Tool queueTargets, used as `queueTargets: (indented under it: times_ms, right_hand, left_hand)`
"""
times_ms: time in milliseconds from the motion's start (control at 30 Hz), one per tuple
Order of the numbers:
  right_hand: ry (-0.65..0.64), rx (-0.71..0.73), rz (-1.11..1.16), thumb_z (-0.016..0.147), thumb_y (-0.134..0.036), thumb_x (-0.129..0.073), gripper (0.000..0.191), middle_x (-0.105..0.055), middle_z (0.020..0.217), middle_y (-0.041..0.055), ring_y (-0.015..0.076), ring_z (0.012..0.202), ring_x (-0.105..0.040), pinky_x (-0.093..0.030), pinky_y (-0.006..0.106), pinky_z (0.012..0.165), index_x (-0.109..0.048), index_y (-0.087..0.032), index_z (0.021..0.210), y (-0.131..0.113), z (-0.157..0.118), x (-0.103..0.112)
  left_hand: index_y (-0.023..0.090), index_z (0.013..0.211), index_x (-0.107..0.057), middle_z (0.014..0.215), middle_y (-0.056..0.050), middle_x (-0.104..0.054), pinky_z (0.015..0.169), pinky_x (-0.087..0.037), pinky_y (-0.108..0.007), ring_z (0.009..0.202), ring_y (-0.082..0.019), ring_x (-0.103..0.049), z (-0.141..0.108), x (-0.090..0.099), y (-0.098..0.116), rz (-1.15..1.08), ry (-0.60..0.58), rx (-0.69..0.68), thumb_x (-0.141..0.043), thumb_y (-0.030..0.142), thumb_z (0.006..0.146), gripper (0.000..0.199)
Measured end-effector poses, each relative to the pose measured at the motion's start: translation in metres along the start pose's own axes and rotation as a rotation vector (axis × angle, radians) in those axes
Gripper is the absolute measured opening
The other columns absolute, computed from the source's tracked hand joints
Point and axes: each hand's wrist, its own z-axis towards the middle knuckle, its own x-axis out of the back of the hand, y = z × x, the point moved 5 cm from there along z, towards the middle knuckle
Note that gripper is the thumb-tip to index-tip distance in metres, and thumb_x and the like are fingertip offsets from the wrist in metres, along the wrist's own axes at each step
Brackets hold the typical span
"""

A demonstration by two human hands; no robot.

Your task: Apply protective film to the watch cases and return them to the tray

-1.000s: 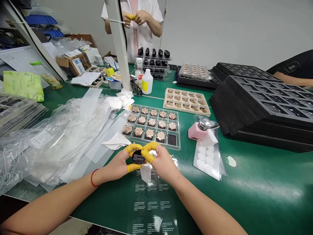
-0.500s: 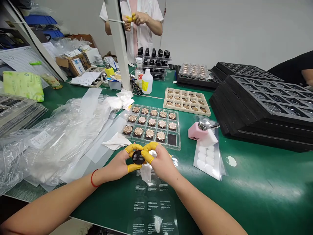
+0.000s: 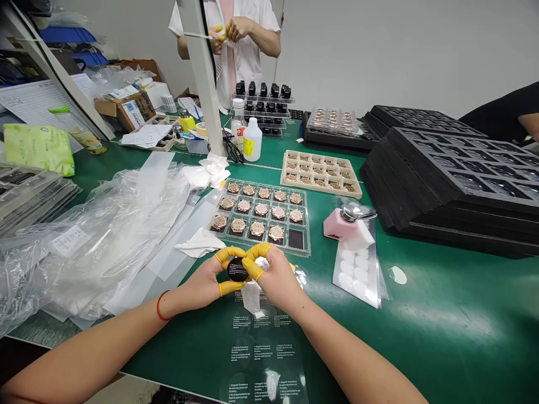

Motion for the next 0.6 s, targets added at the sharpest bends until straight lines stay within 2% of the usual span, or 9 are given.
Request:
queueTargets:
  times_ms: [100, 167, 233, 333, 433, 533, 600]
  right_hand:
    - [0.069, 0.115, -0.237, 0.082, -0.031, -0.051, 0.015, -0.064, 0.096, 0.0052, 0.0227, 0.095, -0.054, -0.039, 0.039, 0.085, -0.06, -0.022, 0.089, 0.001, 0.0, 0.017]
    - [0.097, 0.15, -0.426, 0.082, -0.031, -0.051, 0.018, -0.064, 0.097, 0.0062, 0.0235, 0.094, -0.055, -0.039, 0.04, 0.085, -0.061, -0.022, 0.093, 0.012, -0.003, 0.033]
    - [0.067, 0.092, -0.577, 0.083, -0.03, -0.05, 0.019, -0.065, 0.094, 0.0075, 0.0241, 0.089, -0.056, -0.04, 0.039, 0.08, -0.062, -0.021, 0.094, 0.033, -0.007, 0.044]
    - [0.022, -0.015, -0.721, 0.082, -0.028, -0.051, 0.022, -0.065, 0.095, 0.0108, 0.0262, 0.086, -0.055, -0.042, 0.037, 0.072, -0.063, -0.018, 0.098, 0.065, -0.018, 0.051]
    - [0.046, -0.048, -0.727, 0.082, -0.027, -0.05, 0.028, -0.063, 0.1, 0.012, 0.0266, 0.09, -0.054, -0.043, 0.037, 0.073, -0.06, -0.016, 0.106, 0.078, -0.029, 0.048]
    - [0.027, -0.056, -0.62, 0.085, -0.027, -0.045, 0.03, -0.062, 0.104, 0.0098, 0.024, 0.094, -0.054, -0.043, 0.036, 0.077, -0.058, -0.017, 0.11, 0.08, -0.032, 0.044]
    - [0.039, -0.04, -0.578, 0.087, -0.025, -0.042, 0.028, -0.063, 0.105, 0.0092, 0.0232, 0.095, -0.054, -0.043, 0.036, 0.08, -0.06, -0.017, 0.107, 0.078, -0.031, 0.046]
  left_hand:
    - [0.026, 0.114, -0.047, 0.111, -0.003, -0.056, 0.085, -0.045, -0.033, 0.093, -0.017, -0.057, 0.001, 0.002, 0.001, 0.013, 0.015, 0.004, -0.063, 0.021, 0.076, 0.042]
    - [0.026, 0.114, -0.047, 0.11, -0.003, -0.057, 0.084, -0.046, -0.033, 0.092, -0.017, -0.057, 0.001, 0.003, 0.0, -0.003, 0.012, 0.038, -0.064, 0.023, 0.075, 0.043]
    - [0.026, 0.116, -0.045, 0.109, -0.004, -0.058, 0.082, -0.047, -0.034, 0.092, -0.018, -0.058, 0.001, 0.002, -0.002, -0.041, -0.011, 0.08, -0.065, 0.025, 0.075, 0.045]
    - [0.026, 0.118, -0.041, 0.106, -0.005, -0.06, 0.082, -0.048, -0.035, 0.095, -0.02, -0.061, 0.001, -0.003, -0.005, -0.133, -0.09, 0.127, -0.063, 0.027, 0.076, 0.047]
    - [0.025, 0.119, -0.038, 0.107, -0.006, -0.06, 0.083, -0.047, -0.034, 0.098, -0.02, -0.061, 0.001, -0.014, -0.007, -0.148, -0.228, 0.112, -0.061, 0.024, 0.078, 0.047]
    - [0.023, 0.112, -0.047, 0.114, -0.007, -0.056, 0.085, -0.045, -0.033, 0.101, -0.021, -0.057, 0.003, -0.021, -0.007, 0.054, -0.363, 0.019, -0.06, 0.022, 0.076, 0.038]
    - [0.021, 0.108, -0.052, 0.113, -0.006, -0.056, 0.085, -0.044, -0.033, 0.099, -0.021, -0.056, 0.004, -0.017, -0.006, 0.192, -0.402, -0.037, -0.06, 0.023, 0.075, 0.033]
